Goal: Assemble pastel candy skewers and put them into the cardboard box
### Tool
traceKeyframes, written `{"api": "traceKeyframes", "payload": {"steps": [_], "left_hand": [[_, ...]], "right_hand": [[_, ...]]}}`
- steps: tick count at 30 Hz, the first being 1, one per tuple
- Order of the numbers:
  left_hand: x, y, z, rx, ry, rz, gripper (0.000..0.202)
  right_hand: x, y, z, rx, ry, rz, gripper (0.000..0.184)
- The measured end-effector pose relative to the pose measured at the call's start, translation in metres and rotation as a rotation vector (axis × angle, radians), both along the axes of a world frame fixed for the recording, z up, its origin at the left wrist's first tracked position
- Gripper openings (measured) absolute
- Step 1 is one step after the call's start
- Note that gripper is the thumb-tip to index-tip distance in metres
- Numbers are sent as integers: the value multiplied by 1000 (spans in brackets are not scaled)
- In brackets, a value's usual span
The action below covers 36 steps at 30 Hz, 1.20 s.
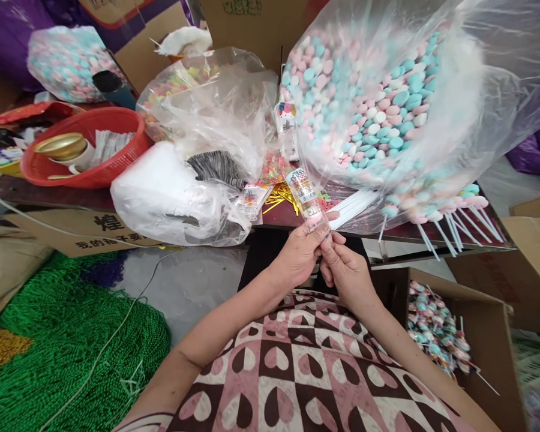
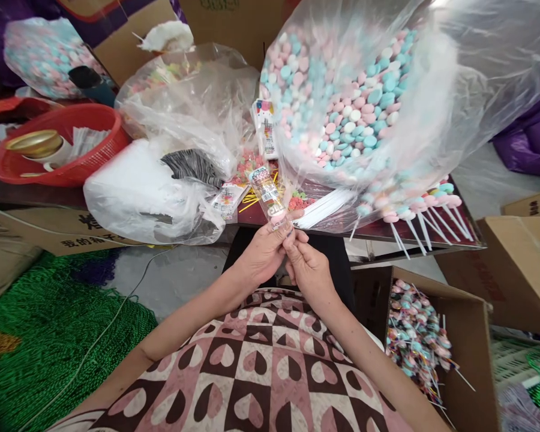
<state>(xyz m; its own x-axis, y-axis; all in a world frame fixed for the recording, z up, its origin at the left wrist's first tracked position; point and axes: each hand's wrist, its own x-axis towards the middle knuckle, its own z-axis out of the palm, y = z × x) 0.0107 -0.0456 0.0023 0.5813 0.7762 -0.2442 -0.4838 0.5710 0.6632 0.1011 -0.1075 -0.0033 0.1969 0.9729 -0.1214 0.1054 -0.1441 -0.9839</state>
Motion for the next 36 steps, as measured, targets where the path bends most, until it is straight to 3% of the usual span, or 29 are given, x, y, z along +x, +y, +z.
{"api": "traceKeyframes", "payload": {"steps": [3,7,9,12,15,17,20,25,28,31,34,36], "left_hand": [[-3,5,-2,-7,18,-26,33],[-15,15,1,12,18,40,24],[-20,15,4,40,8,-4,24],[-19,8,7,-24,-90,-320,28],[-11,-2,6,-131,-224,-665,36],[-7,-4,2,-116,-212,-729,40],[-6,-1,-3,54,-4,-550,41],[-9,8,-10,621,697,-50,11],[-10,10,-15,777,820,50,12],[-18,15,-18,691,757,21,21],[-31,23,-18,407,496,14,32],[-42,32,-16,226,322,98,37]], "right_hand": [[3,5,1,-32,-1,38,52],[31,15,9,-69,-99,291,48],[50,20,12,-30,-118,208,40],[65,26,14,32,71,56,39],[62,27,14,-16,300,197,62],[54,26,11,-17,337,217,64],[44,29,5,48,262,77,49],[28,41,-2,198,243,-152,24],[20,48,-3,235,231,-237,20],[22,58,0,211,178,-174,25],[29,78,6,122,82,47,34],[32,98,9,94,-56,144,37]]}}
